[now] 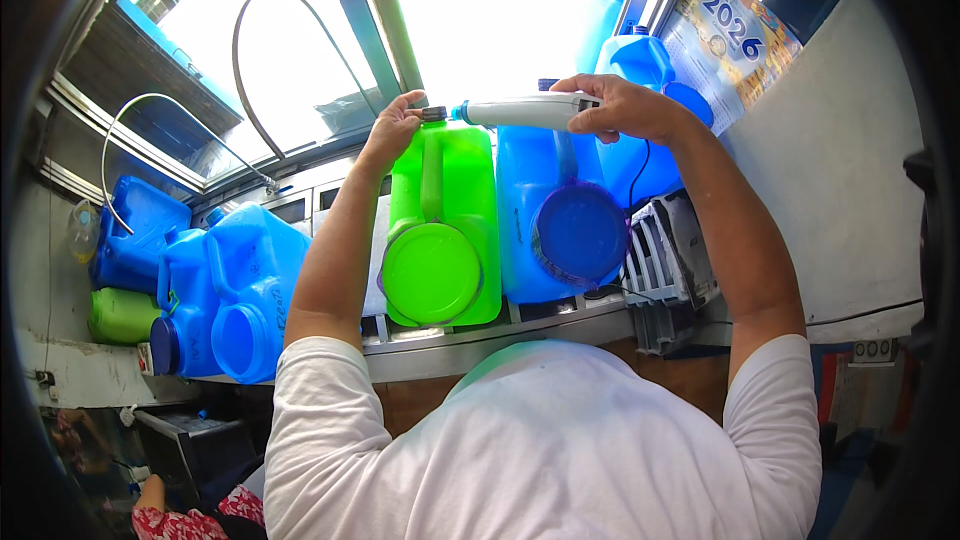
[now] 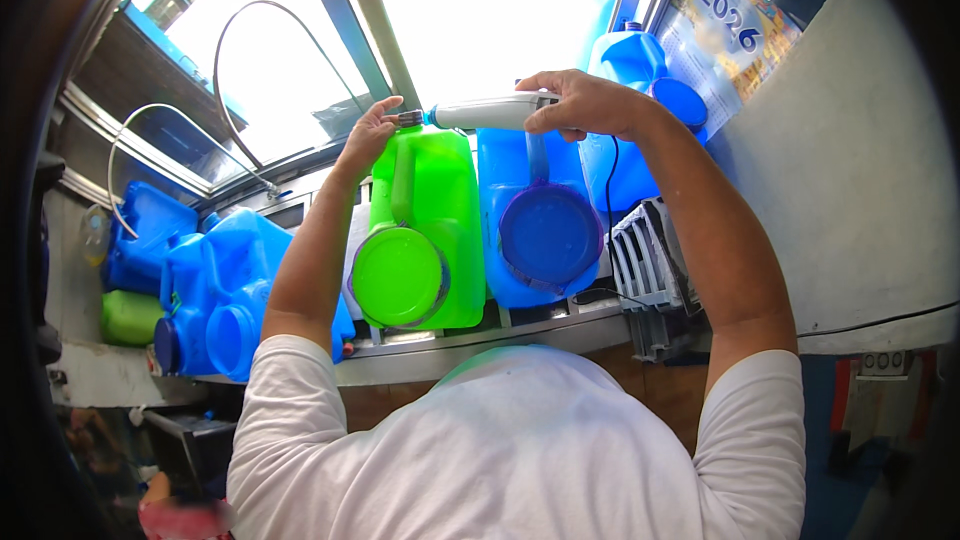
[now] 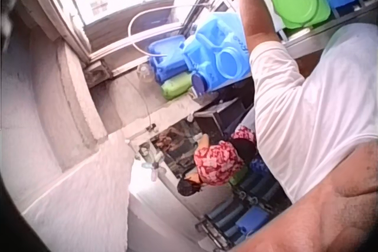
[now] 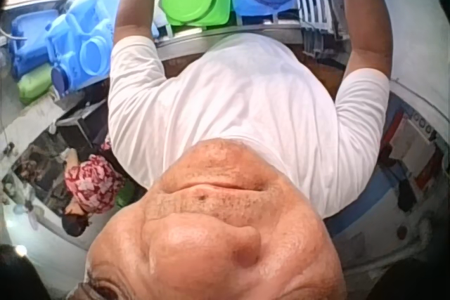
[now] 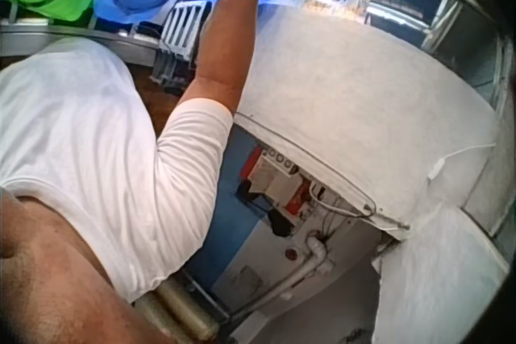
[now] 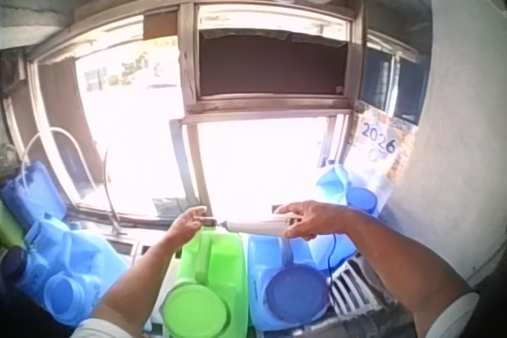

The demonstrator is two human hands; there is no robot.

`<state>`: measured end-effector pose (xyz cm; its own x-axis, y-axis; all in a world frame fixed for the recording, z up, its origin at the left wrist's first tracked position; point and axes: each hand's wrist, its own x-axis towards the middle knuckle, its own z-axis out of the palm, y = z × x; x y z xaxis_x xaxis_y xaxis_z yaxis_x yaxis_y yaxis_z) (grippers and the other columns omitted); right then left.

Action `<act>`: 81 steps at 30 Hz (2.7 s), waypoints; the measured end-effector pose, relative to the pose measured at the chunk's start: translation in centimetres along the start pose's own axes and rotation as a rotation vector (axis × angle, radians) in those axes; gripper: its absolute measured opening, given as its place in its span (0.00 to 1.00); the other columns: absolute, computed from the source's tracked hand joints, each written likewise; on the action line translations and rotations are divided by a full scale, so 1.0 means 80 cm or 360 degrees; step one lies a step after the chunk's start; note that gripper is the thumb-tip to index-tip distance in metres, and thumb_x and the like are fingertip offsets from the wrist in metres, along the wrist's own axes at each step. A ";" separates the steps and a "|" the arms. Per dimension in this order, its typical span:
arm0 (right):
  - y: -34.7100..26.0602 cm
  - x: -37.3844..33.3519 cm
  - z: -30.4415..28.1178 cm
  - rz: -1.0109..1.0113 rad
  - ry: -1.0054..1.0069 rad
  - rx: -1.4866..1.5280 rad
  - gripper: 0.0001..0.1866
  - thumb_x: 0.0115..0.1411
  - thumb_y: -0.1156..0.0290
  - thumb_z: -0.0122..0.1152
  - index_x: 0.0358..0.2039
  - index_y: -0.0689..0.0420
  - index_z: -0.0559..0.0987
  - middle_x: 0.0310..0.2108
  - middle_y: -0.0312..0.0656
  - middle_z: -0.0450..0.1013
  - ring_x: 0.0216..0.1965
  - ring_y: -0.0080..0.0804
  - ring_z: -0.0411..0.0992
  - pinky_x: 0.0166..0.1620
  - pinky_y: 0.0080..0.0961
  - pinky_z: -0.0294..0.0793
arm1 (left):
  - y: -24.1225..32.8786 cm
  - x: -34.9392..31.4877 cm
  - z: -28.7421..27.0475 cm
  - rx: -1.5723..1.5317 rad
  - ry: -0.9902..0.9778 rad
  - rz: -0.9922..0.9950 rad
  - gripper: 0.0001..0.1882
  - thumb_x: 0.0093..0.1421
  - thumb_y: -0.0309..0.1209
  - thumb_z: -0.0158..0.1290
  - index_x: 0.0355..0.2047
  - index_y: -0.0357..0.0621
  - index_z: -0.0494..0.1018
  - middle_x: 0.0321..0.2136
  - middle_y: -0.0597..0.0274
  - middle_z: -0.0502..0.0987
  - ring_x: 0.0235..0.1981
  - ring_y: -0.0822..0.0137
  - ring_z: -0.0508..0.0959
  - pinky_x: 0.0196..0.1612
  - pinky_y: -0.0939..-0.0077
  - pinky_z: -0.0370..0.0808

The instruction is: The person places several blue and green jerry cans on a metal counter, secures their lids, and uses a handheld heat-sealing tool to seal the caps. The person then moves the sealed cans to the floor and repeats the process with additional cans.

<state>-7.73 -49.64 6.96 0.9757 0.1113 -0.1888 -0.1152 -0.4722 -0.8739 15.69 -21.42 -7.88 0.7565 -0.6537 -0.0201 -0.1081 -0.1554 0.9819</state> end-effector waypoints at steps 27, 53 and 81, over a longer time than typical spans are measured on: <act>0.081 -0.301 -0.011 -0.0074 0.0894 0.0283 0.36 0.55 0.62 0.64 0.63 0.60 0.66 0.31 0.33 0.68 0.25 0.16 0.63 0.29 0.15 0.65 | 0.176 -0.119 0.129 0.0957 -0.0111 0.0504 0.34 0.62 0.50 0.56 0.65 0.54 0.62 0.61 0.50 0.68 0.63 0.51 0.67 0.63 0.55 0.66; 0.204 -0.429 0.042 -0.0033 0.0537 0.0769 0.34 0.53 0.67 0.66 0.60 0.61 0.69 0.33 0.35 0.71 0.25 0.15 0.65 0.27 0.14 0.67 | 0.221 -0.188 0.323 0.2159 -0.0552 -0.0211 0.66 0.29 0.56 0.73 0.70 0.64 0.52 0.69 0.53 0.51 0.68 0.46 0.56 0.66 0.54 0.63; 0.178 -0.361 0.044 -0.0096 0.0380 0.0733 0.33 0.54 0.67 0.66 0.59 0.63 0.69 0.29 0.37 0.70 0.22 0.17 0.64 0.25 0.17 0.66 | 0.210 -0.187 0.321 0.2171 -0.0554 -0.0167 0.60 0.34 0.50 0.73 0.68 0.61 0.55 0.68 0.54 0.54 0.66 0.48 0.61 0.65 0.56 0.65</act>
<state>-38.23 -56.49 -1.65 0.9922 -0.1018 -0.0717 -0.0752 -0.0313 -0.9967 -13.99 -33.30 4.11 0.6259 -0.7102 -0.3223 -0.7442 -0.6675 0.0258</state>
